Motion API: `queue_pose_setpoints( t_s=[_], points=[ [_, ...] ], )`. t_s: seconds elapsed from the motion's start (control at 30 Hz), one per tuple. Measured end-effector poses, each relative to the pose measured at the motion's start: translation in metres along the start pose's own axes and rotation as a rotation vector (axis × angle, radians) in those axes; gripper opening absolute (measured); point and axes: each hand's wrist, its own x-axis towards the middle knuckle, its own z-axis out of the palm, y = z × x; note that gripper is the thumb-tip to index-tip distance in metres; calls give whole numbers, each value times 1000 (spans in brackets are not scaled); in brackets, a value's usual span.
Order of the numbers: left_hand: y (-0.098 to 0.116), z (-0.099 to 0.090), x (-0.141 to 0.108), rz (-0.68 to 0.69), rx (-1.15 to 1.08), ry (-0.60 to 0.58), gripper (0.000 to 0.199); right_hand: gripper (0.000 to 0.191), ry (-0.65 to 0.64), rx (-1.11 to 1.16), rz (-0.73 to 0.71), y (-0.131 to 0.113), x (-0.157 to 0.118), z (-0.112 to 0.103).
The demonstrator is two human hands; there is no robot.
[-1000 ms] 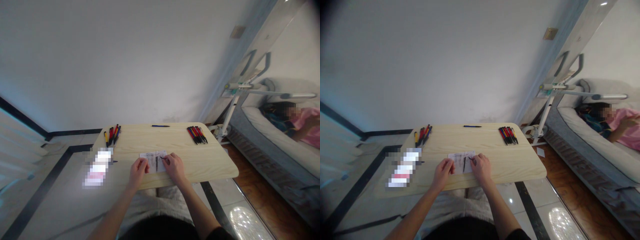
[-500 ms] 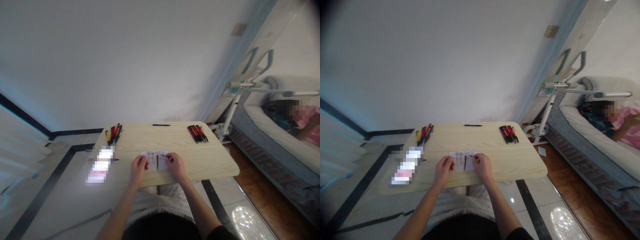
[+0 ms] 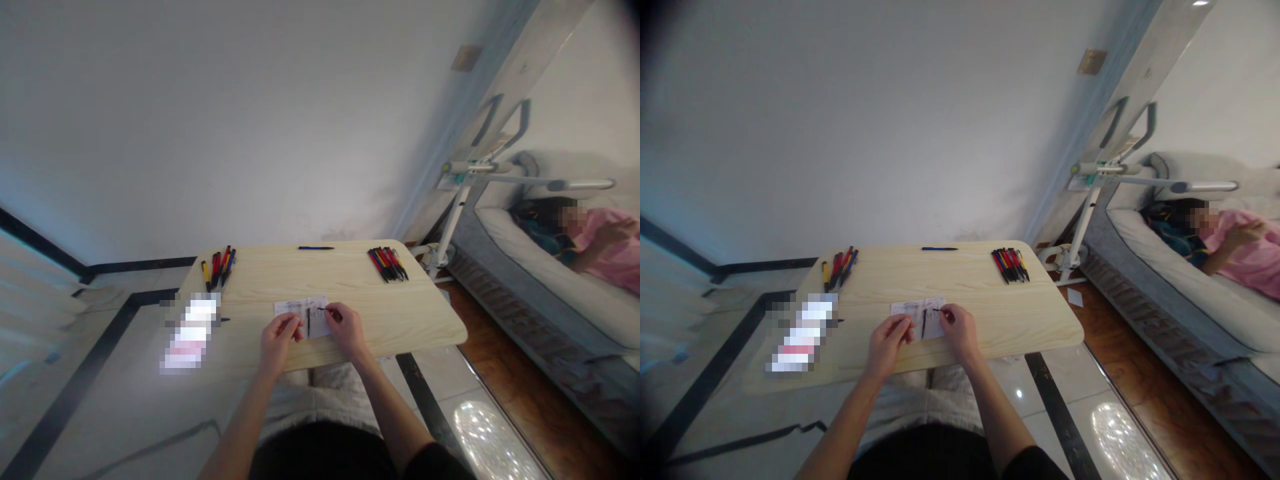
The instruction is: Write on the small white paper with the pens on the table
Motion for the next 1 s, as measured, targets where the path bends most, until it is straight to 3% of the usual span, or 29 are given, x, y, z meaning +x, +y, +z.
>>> queue_pose_setpoints(
  t_s=[0.3, 0.67, 1.0],
  points=[
    [6, 3, -4, 16, 180, -28, 28, 14, 22, 309, 114, -25, -22, 16],
    [7, 4, -4, 32, 223, -33, 27, 13, 11, 335, 103, -24, -26, 16],
    [12, 7, -8, 70, 417, -93, 26, 15, -48, 298, 77, -26, -27, 15]
  ],
)
